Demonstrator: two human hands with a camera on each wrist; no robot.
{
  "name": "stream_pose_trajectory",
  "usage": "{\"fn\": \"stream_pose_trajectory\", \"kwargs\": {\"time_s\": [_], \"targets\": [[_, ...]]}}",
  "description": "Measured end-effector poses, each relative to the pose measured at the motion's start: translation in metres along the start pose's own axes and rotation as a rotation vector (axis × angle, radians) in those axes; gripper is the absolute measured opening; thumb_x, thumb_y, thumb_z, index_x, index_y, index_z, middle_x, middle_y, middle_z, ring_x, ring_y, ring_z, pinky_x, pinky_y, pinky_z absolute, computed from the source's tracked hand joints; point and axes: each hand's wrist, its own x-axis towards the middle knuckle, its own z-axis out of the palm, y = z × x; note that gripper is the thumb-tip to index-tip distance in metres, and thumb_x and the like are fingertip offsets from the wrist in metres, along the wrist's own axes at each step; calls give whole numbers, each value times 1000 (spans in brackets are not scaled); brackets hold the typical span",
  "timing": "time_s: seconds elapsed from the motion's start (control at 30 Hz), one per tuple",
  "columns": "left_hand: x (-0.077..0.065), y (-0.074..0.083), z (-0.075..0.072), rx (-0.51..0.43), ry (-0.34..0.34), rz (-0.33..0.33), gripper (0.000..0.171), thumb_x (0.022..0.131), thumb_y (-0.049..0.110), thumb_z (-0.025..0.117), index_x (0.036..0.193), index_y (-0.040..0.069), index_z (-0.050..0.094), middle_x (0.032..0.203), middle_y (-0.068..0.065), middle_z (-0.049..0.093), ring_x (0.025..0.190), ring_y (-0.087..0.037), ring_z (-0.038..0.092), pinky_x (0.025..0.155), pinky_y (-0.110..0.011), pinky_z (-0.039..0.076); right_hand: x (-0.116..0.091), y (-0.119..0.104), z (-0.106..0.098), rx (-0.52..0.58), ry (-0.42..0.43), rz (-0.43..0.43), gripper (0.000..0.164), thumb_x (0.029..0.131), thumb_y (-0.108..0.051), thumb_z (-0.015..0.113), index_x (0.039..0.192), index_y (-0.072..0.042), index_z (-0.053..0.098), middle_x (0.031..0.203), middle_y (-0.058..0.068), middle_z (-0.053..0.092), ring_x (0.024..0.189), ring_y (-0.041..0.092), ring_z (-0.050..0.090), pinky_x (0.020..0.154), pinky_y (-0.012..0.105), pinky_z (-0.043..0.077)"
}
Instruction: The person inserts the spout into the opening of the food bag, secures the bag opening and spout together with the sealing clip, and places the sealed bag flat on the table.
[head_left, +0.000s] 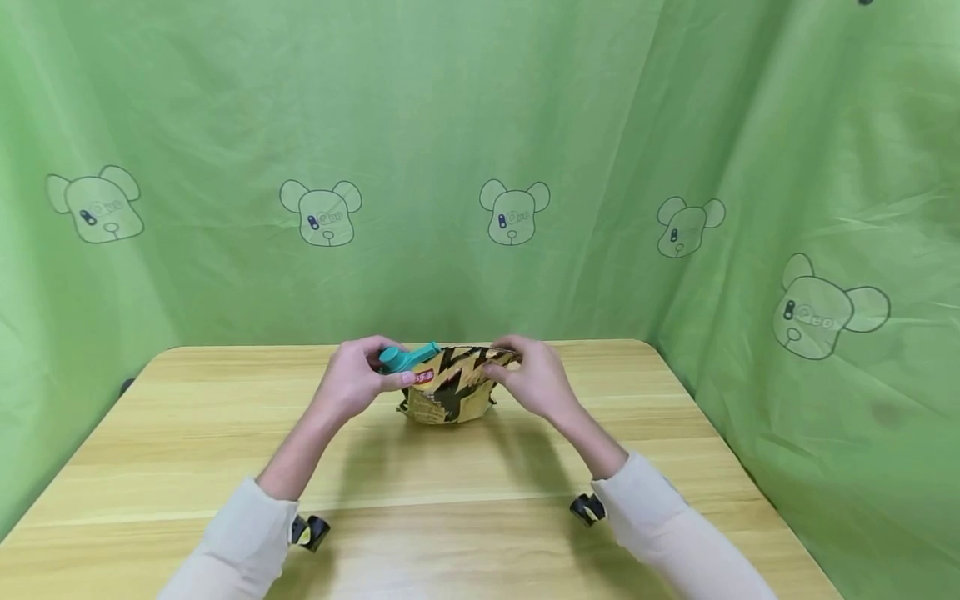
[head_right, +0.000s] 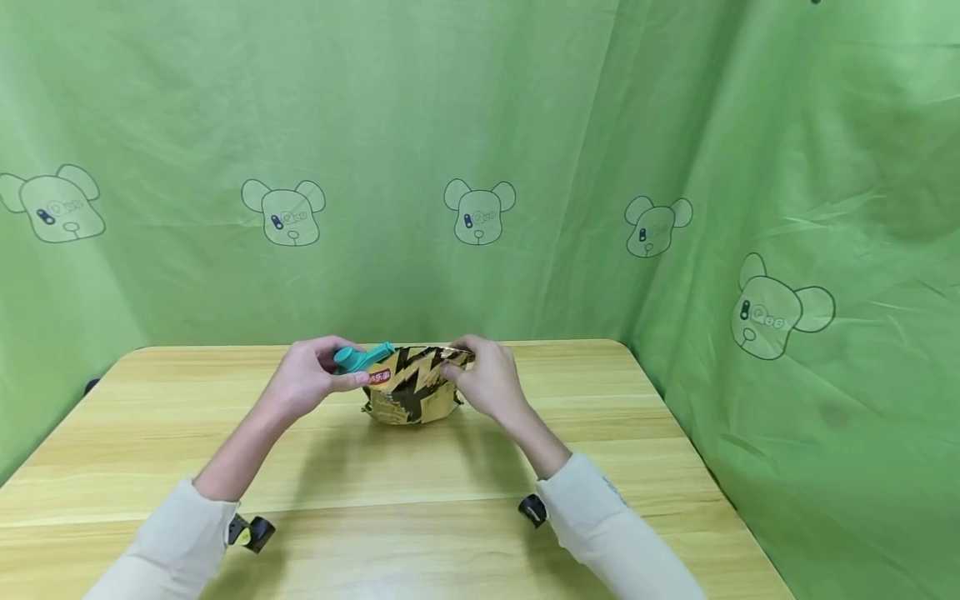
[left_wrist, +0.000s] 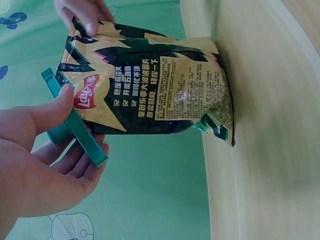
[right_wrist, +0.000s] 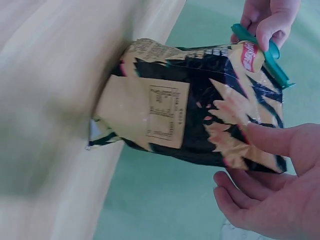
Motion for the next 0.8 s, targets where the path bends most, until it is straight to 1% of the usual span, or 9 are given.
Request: {"fn": "stream_pose_trajectory", "kwargs": {"time_s": [0.07, 0.17, 0.23, 0.3, 0.47, 0.57, 0.63, 0.8], "targets": [[0, 0, 0, -6, -4, -6, 36, 82, 21, 87, 113, 11, 73, 105, -11, 74, 92, -23, 68, 80, -35, 56, -1, 8, 1, 30, -9, 29, 41, 87, -19, 79, 124, -5, 68, 123, 15, 72, 115, 37, 67, 101, 54, 51], [0, -2, 0, -9, -10, -13, 35, 82, 21, 87, 112, 9, 72, 103, -10, 74, 91, -23, 68, 78, -34, 56, -1, 19, 4, 77, -12, 51, 33, 87, -14, 79, 118, -5, 71, 114, 16, 75, 108, 36, 70, 97, 51, 55], [0, -3, 0, -7, -12, -18, 35, 83, 22, 86, 112, 8, 71, 102, -10, 74, 91, -22, 67, 79, -35, 56, -1, 25, 8, 105, -13, 60, 27, 87, -12, 78, 112, -5, 73, 108, 15, 76, 102, 34, 73, 94, 48, 57], [0, -5, 0, -6, -12, -22, 37, 84, 23, 85, 114, 7, 70, 104, -11, 74, 93, -23, 68, 83, -37, 57, -1, 30, 11, 127, -13, 68, 23, 88, -10, 76, 110, -5, 74, 105, 15, 77, 100, 32, 74, 92, 46, 58], [1, -8, 1, -35, -7, -33, 41, 85, 25, 84, 118, 4, 69, 112, -14, 74, 104, -25, 69, 93, -42, 58, 0, 38, 20, 160, -1, 103, 23, 90, -11, 75, 113, -6, 76, 109, 13, 77, 104, 31, 73, 97, 46, 56], [2, -10, 2, -73, -10, -50, 41, 85, 26, 84, 118, 5, 69, 115, -13, 73, 107, -26, 69, 95, -43, 57, 0, 40, 25, 178, 4, 128, 24, 91, -12, 74, 115, -7, 75, 113, 13, 76, 107, 32, 73, 98, 45, 55], [1, -12, 3, -97, -10, -64, 41, 85, 26, 84, 118, 6, 70, 117, -12, 73, 109, -26, 68, 96, -43, 56, 1, 42, 27, 196, 7, 137, 25, 92, -12, 73, 116, -6, 75, 114, 13, 76, 108, 32, 72, 97, 45, 56], [1, -22, 6, -161, -7, -101, 45, 86, 22, 83, 125, 6, 69, 125, -13, 70, 118, -30, 65, 102, -47, 53, 4, 46, 33, 225, 23, 152, 26, 92, -11, 73, 117, -5, 74, 116, 15, 75, 108, 33, 72, 96, 44, 57]]}}
